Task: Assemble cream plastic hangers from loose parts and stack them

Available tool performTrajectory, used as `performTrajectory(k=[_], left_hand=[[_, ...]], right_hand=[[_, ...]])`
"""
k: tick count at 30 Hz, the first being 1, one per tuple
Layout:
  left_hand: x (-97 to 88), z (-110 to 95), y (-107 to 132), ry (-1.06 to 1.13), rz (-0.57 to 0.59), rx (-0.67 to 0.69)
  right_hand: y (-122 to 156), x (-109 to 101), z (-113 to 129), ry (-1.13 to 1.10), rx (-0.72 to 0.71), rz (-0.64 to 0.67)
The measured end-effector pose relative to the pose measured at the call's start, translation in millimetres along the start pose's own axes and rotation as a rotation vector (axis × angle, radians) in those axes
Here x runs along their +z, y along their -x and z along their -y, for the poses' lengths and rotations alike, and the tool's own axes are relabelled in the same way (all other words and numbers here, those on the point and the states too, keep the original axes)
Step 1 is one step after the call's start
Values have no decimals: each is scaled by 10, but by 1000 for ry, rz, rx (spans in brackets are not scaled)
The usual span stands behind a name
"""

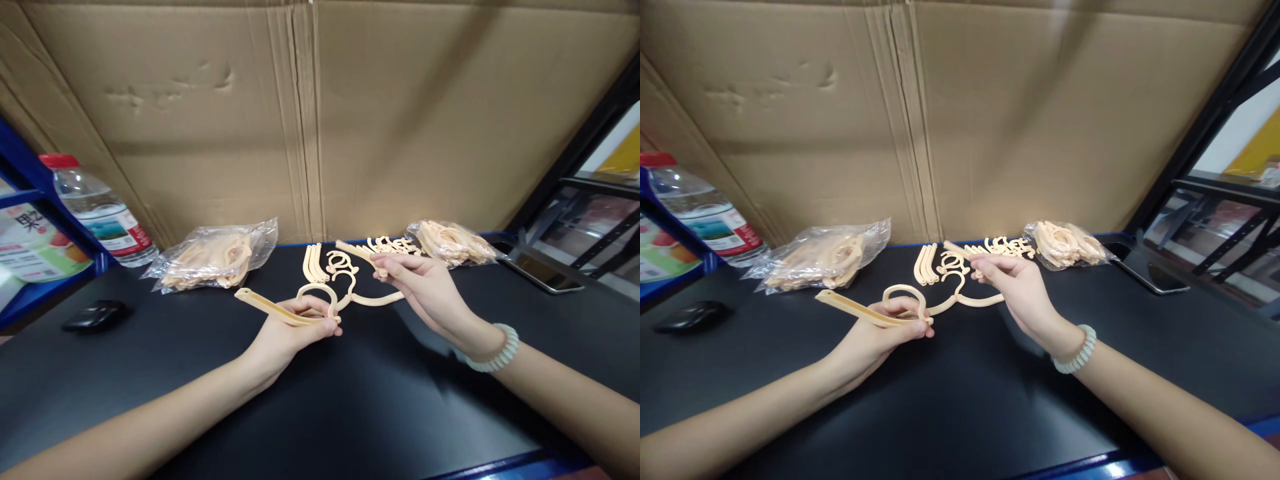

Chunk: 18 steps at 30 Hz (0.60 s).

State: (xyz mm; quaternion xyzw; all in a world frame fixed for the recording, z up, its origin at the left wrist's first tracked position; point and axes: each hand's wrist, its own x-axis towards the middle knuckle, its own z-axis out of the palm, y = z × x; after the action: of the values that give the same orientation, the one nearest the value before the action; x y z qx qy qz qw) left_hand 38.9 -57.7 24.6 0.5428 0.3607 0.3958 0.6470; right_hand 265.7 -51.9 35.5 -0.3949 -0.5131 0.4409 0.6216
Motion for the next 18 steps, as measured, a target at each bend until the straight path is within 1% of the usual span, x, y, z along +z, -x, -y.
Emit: performTrajectory(k=[5,7,9,11,13,18], left_hand=[[-15,32,-2,-26,10,54],[-17,35,6,-67,27,83],[-16,31,15,-104,47,92],[-10,24,23,-113,50,84],[-3,18,27,-104,36,68],[4,18,19,-132,33,61]], right_hand=[[90,74,-27,-151,101,6],[118,96,-44,-231,163,39],[146,120,-73,-273,237,103],[178,150,-109,-265,289,172],[214,183,-140,-220,300,232],[283,242,-165,-56,227,357]])
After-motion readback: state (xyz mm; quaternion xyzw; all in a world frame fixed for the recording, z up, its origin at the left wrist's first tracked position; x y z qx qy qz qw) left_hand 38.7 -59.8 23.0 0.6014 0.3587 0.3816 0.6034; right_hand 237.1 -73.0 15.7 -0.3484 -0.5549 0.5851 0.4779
